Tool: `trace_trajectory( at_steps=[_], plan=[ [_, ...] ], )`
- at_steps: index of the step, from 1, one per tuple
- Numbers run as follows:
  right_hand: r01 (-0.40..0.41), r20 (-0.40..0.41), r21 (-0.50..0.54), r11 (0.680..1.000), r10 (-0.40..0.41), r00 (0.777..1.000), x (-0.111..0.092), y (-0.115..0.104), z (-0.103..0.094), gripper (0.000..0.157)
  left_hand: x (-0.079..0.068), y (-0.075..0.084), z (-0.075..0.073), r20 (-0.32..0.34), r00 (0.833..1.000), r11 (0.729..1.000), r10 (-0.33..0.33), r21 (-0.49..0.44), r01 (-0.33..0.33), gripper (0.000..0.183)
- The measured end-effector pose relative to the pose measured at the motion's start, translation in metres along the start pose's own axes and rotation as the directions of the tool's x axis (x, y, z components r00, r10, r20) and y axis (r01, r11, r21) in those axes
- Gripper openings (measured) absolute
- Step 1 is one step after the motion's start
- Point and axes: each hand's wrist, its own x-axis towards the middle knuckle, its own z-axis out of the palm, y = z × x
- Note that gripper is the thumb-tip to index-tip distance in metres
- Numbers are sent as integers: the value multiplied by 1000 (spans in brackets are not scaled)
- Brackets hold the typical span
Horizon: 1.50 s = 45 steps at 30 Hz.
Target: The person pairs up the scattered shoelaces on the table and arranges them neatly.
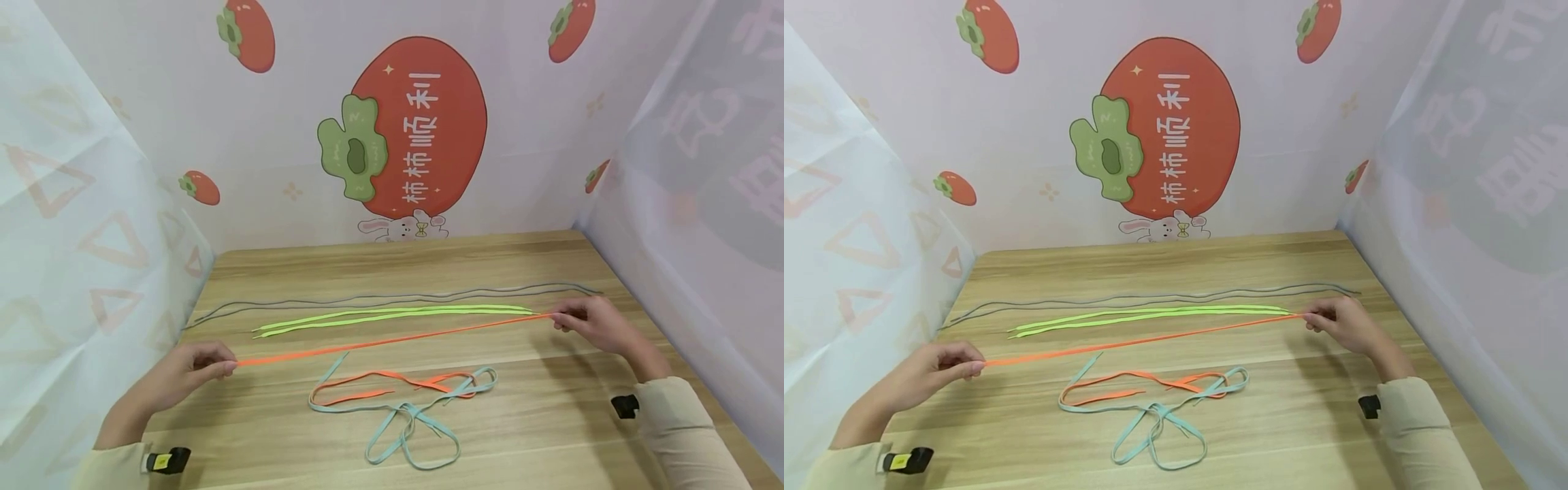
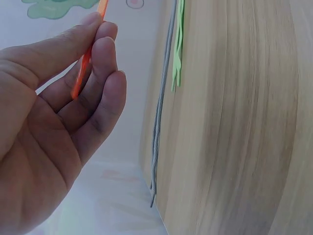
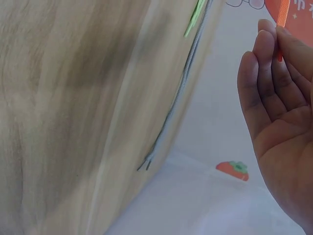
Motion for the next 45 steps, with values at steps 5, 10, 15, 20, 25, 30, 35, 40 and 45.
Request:
trace_trajectory(
  at_steps=[5,10,15,20,25,30,35,40,45],
  plan=[
    [-3,9,-11,1000,4,1000,1,6,1,14,-2,-9,-4,-19,1000,999,-20,39,21,14],
    [-26,42,-8,1000,26,999,4,6,2,16,0,-20,-5,-13,999,998,-43,41,43,10],
    [-48,72,-27,998,50,996,9,7,3,19,5,-26,-4,-14,997,996,-71,60,72,9],
    [-78,80,-36,996,81,993,13,7,3,20,10,-27,-3,-20,996,994,-87,70,89,8],
    [-104,92,-46,994,108,990,17,6,3,20,14,-25,-3,-18,994,992,-111,61,112,10],
    [-132,97,-51,990,137,986,21,7,4,17,18,-25,-3,-20,981,978,-193,82,194,15],
    [-144,84,-57,988,149,985,25,9,5,19,23,-30,-1,-50,966,952,-255,161,260,22],
    [-151,61,-75,986,156,986,29,12,7,21,29,-33,1,-63,957,937,-284,193,291,26],
    [-197,58,-78,977,202,978,32,12,6,25,38,-35,1,-83,953,925,-292,226,304,29]
  ],
)
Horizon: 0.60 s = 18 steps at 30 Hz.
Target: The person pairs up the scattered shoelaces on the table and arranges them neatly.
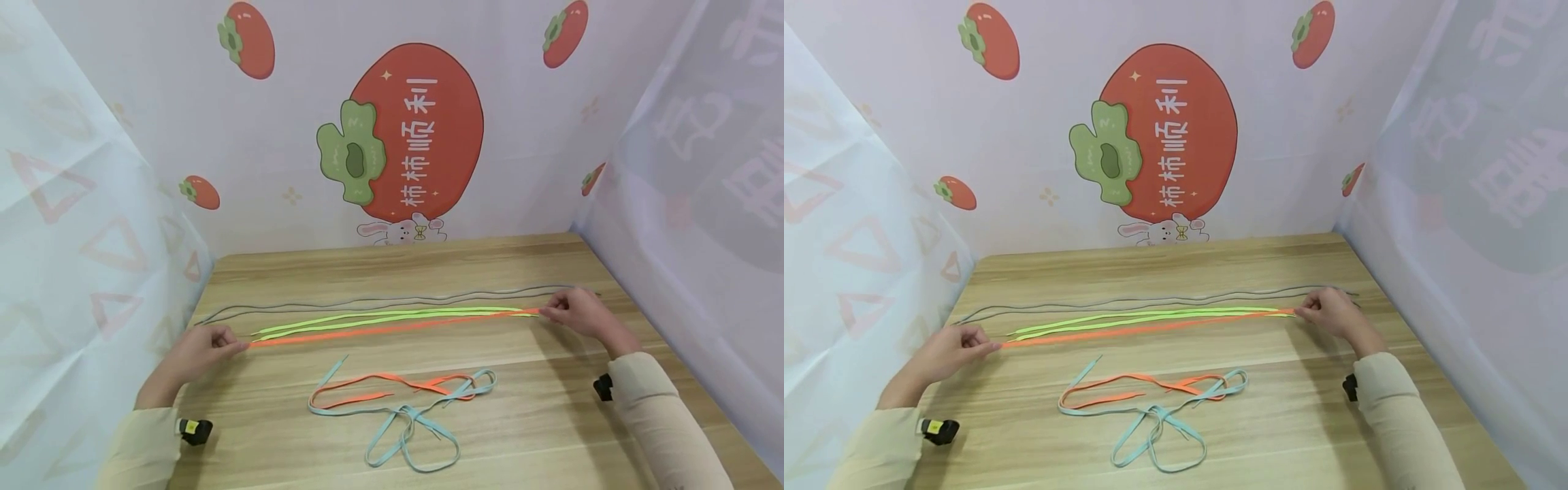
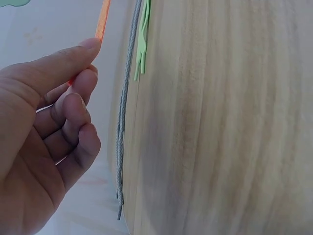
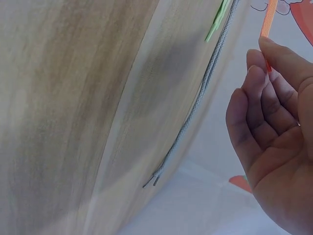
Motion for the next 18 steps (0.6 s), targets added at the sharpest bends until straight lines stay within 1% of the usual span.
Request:
trace_trajectory(
  at_steps=[3,8,11,15,18],
  plan=[
    [-23,4,-2,1000,23,1000,3,1,1,26,5,1,1,-16,1000,999,5,33,-4,29],
    [-18,14,-5,1000,18,1000,8,3,3,24,14,4,4,-33,998,996,49,79,-46,27],
    [-16,22,3,1000,16,1000,10,5,5,22,17,5,6,-35,997,994,64,92,-60,27],
    [-14,23,-14,1000,14,1000,14,6,6,20,21,8,7,-24,997,992,72,104,-69,27],
    [-6,24,-35,999,6,1000,16,7,8,20,23,10,8,-1,997,992,77,102,-76,27]
  ],
)
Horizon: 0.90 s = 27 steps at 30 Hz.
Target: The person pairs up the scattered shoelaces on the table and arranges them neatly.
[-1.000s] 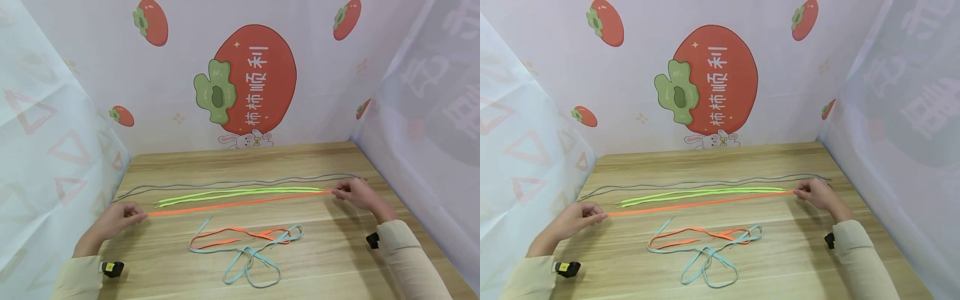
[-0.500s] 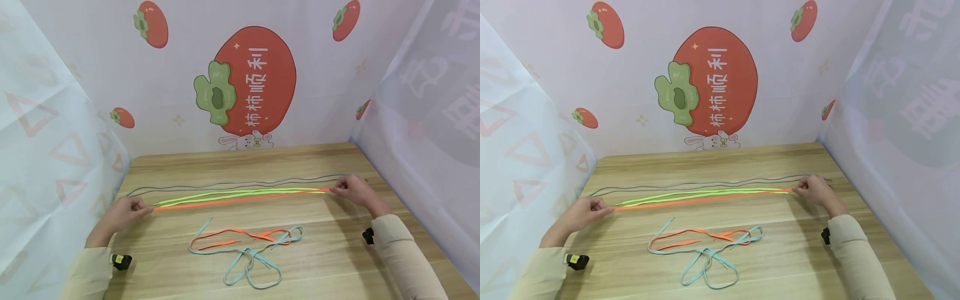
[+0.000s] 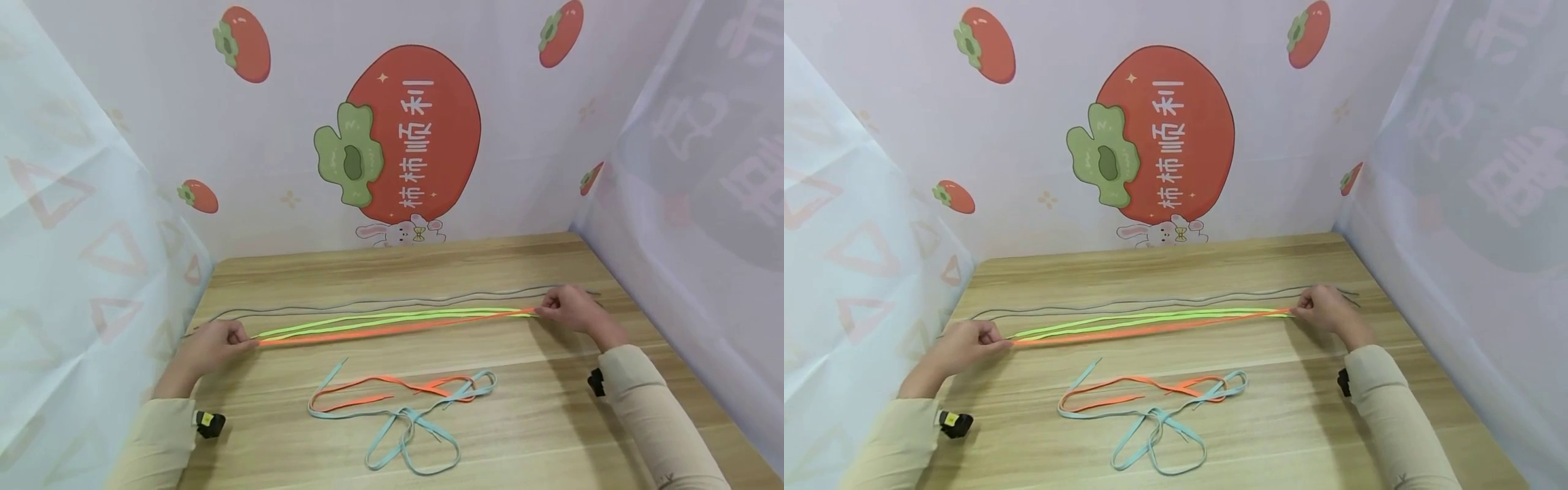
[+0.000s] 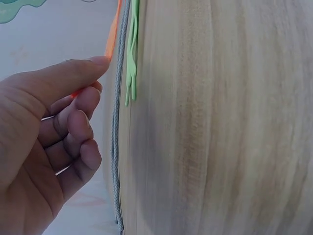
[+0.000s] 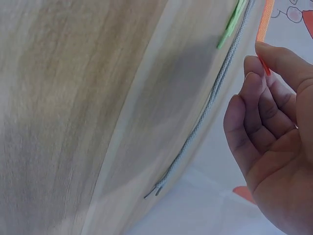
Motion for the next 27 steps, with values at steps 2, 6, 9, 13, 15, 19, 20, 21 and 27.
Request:
trace_trajectory(
  at_steps=[2,6,9,13,15,19,20,21,27],
  plan=[
    [2,5,-16,1000,-2,1000,2,-1,1,19,1,2,1,15,1000,1000,-4,2,4,26],
    [26,34,-44,999,-24,999,5,-3,2,18,3,6,2,34,999,1000,7,30,-8,26],
    [37,60,-59,998,-33,998,6,-5,4,16,4,8,3,41,999,999,14,48,-16,26],
    [39,82,-58,998,-34,996,5,-8,5,16,4,11,4,57,998,999,17,50,-20,25],
    [39,91,-54,998,-34,995,4,-8,4,15,4,13,4,69,998,999,15,47,-18,24],
    [33,113,-54,998,-27,993,2,-10,4,15,2,15,3,94,995,999,12,30,-15,21],
    [30,117,-52,998,-24,993,2,-10,4,15,2,15,2,99,995,999,15,26,-18,21],
    [29,119,-53,998,-23,993,1,-10,3,16,1,16,2,102,995,1000,21,21,-23,20],
    [16,135,-58,998,-8,991,-1,-9,0,19,-2,12,-5,78,996,999,37,26,-40,18]
  ],
)
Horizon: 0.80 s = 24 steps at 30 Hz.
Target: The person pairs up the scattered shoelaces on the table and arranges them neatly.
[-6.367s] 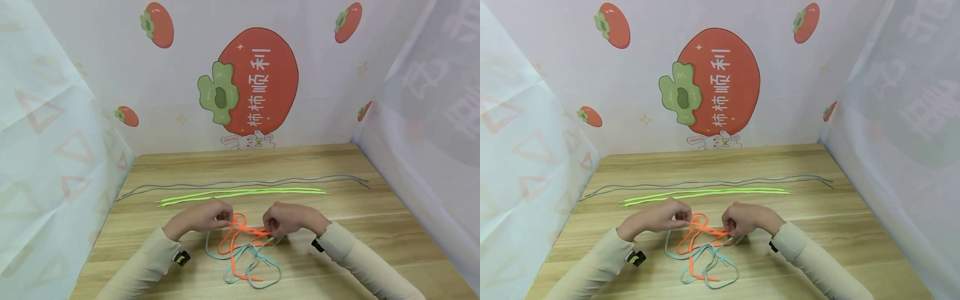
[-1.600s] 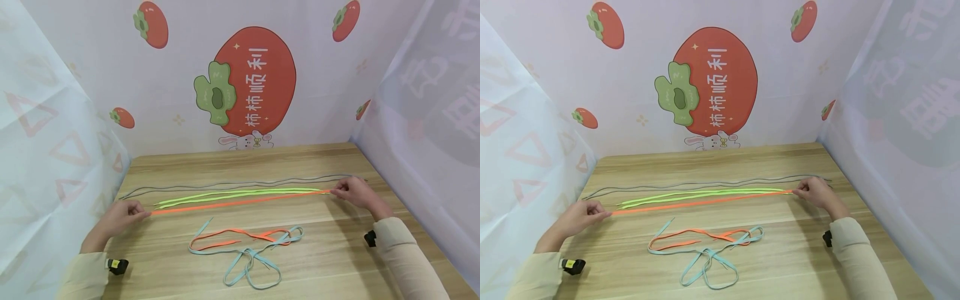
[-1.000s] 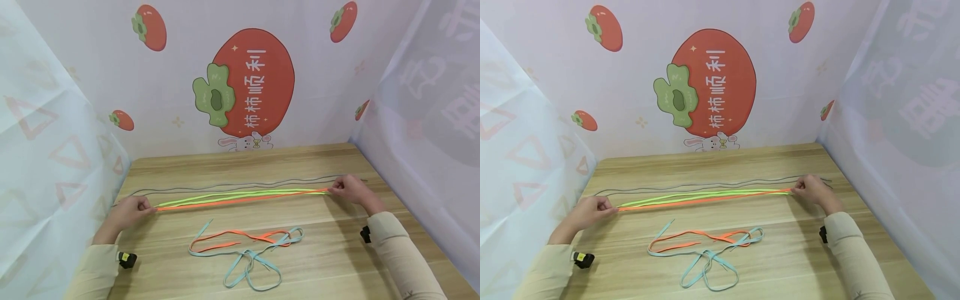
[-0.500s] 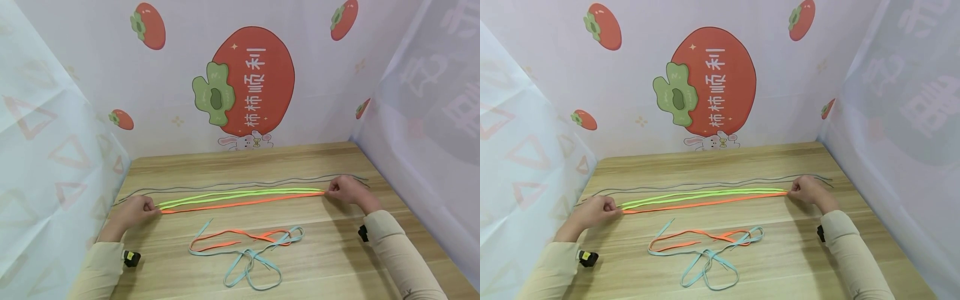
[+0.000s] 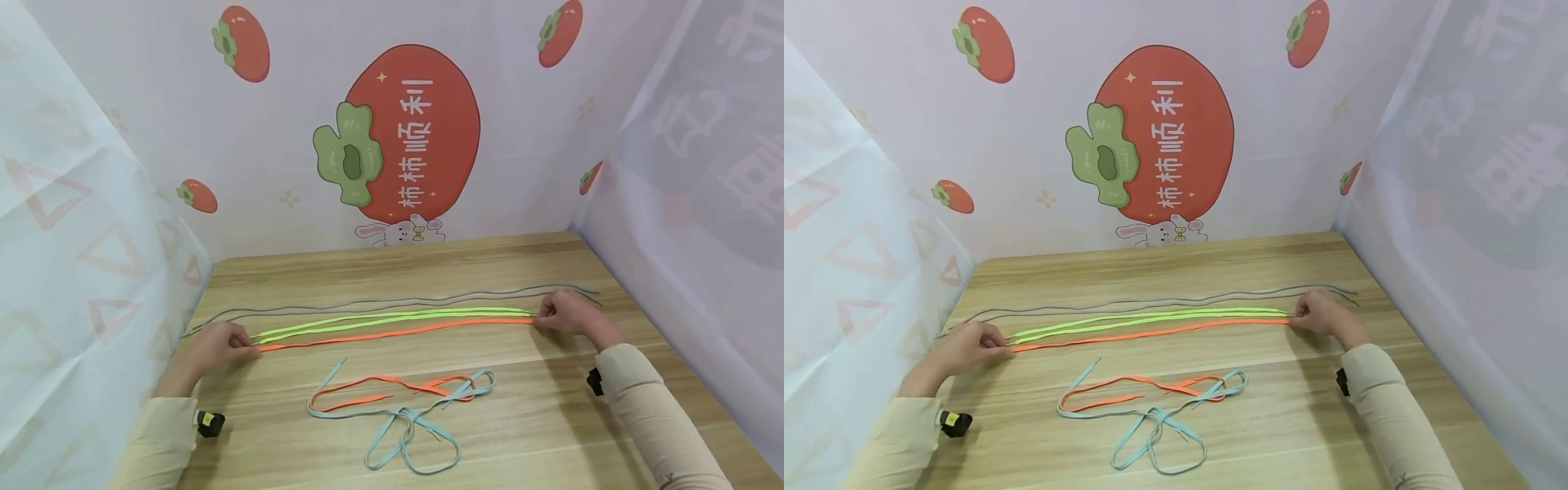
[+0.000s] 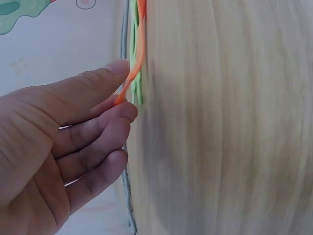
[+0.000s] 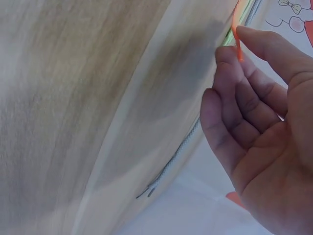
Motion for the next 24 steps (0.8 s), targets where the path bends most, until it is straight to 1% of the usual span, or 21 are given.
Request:
trace_trajectory(
  at_steps=[2,6,9,10,15,18,24],
  plan=[
    [3,1,-3,1000,-3,1000,-1,2,-2,19,-1,-3,-2,-8,1000,1000,2,6,-2,17],
    [6,1,-4,1000,-6,1000,-4,2,-7,18,-5,-8,-6,-10,1000,1000,-15,23,15,15],
    [1,-3,-12,1000,-1,1000,-5,-2,-12,17,-7,-5,-8,-8,1000,999,-18,39,18,17],
    [1,-5,-14,1000,-2,1000,-5,-4,-14,18,-7,-4,-9,-9,1000,999,-9,43,9,19],
    [54,-15,-25,998,-54,998,-3,-19,-18,18,-6,16,-14,7,998,997,63,36,-63,28],
    [90,2,-26,996,-90,996,0,-33,-17,19,-1,30,-13,23,994,994,103,30,-104,29],
    [166,59,-45,985,-163,985,6,-66,-13,24,9,62,-9,78,989,992,125,-2,-125,33]
  ],
)
